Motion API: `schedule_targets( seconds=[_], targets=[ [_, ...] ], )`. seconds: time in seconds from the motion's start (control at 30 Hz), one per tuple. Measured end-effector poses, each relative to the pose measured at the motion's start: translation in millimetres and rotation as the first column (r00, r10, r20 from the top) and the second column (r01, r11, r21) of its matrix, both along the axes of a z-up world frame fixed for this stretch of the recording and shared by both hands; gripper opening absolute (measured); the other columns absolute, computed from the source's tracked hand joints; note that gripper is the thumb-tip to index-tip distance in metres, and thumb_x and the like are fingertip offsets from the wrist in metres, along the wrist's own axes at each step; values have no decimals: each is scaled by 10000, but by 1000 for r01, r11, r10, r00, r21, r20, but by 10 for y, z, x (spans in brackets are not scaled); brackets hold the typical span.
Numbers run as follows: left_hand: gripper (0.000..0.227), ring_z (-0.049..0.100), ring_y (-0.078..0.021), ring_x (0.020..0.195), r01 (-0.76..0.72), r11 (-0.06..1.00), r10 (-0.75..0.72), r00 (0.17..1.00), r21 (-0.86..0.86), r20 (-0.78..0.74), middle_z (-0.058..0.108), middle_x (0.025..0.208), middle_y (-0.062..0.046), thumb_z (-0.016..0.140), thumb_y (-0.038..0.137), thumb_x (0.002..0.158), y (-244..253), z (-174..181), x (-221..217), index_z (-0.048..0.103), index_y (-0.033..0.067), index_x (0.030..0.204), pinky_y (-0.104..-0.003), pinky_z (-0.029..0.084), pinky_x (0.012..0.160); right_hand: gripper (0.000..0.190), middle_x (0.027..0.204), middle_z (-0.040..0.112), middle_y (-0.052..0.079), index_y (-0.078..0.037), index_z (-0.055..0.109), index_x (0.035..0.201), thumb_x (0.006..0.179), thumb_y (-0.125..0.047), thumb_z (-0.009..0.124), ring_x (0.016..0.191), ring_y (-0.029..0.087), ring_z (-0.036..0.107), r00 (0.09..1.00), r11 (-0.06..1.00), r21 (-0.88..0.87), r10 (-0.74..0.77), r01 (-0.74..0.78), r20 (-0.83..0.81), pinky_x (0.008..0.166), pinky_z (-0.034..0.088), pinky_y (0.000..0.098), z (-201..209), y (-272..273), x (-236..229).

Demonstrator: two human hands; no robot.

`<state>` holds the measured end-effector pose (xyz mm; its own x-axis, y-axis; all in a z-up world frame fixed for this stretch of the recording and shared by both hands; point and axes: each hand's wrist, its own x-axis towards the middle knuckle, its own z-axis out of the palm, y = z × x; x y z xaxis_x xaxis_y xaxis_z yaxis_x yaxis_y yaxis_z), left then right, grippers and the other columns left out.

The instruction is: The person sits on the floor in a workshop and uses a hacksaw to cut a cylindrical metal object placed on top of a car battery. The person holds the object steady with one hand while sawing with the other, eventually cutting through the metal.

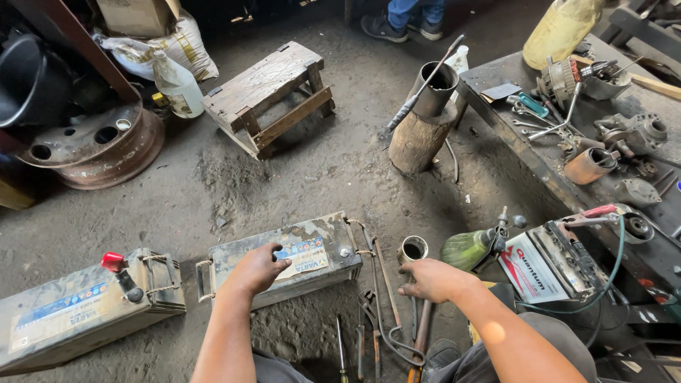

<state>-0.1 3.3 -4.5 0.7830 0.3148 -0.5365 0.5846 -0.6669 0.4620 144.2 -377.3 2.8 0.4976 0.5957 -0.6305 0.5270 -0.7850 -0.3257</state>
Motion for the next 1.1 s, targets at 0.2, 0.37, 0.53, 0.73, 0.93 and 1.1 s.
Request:
schedule_targets(
  seconds=[0.2,0.37,0.53,0.73,0.93,1.1],
  targets=[
    [588,662,-373,1252,1,1000,-1,1000,7,21,743,1265,-182,663,404,905,-47,64,9,604,128,1421,-505,529,1060,451,1205,712,252,-69,673,1243,892,-351,676,1209,443,635,998,992,106,-65,63,14,1072,510,542,630,79,-58],
    [566,669,-384,1221,4,1000,-6,987,12,158,750,1232,-170,676,374,891,-148,202,43,617,141,1403,-522,529,1051,569,1243,704,293,-46,634,1366,850,-260,744,1207,451,645,945,804,524,-328,280,-3,1038,525,532,680,-48,138],
    [527,682,-357,1205,43,999,-43,967,4,252,757,1211,-140,667,384,913,-210,212,105,620,169,1391,-519,544,1027,551,1102,754,181,-189,673,1350,862,-429,761,1066,330,718,744,545,737,-663,401,85,937,564,500,1520,105,467],
    [520,638,-345,1229,52,998,-44,972,-30,231,672,1355,-127,647,389,938,-230,215,179,590,169,1405,-462,496,1016,638,1115,647,151,-166,483,1486,990,-568,491,876,298,660,653,683,720,-601,122,460,620,587,395,3013,645,1078],
    [540,651,-320,1222,10,998,1,982,-59,187,698,1321,-112,646,416,933,-186,262,182,583,201,1424,-448,503,1010,175,833,685,-24,-136,680,934,1003,-271,767,700,59,684,652,295,955,-719,-30,243,603,583,225,3437,842,2097],
    [548,660,-321,1216,30,999,-21,982,-45,189,701,1315,-117,658,440,930,-127,169,204,582,181,1407,-451,519,996,122,863,672,2,-120,652,1031,1038,-208,736,672,60,690,621,286,957,-744,-39,247,542,561,201,3442,750,2073]
  ],
)
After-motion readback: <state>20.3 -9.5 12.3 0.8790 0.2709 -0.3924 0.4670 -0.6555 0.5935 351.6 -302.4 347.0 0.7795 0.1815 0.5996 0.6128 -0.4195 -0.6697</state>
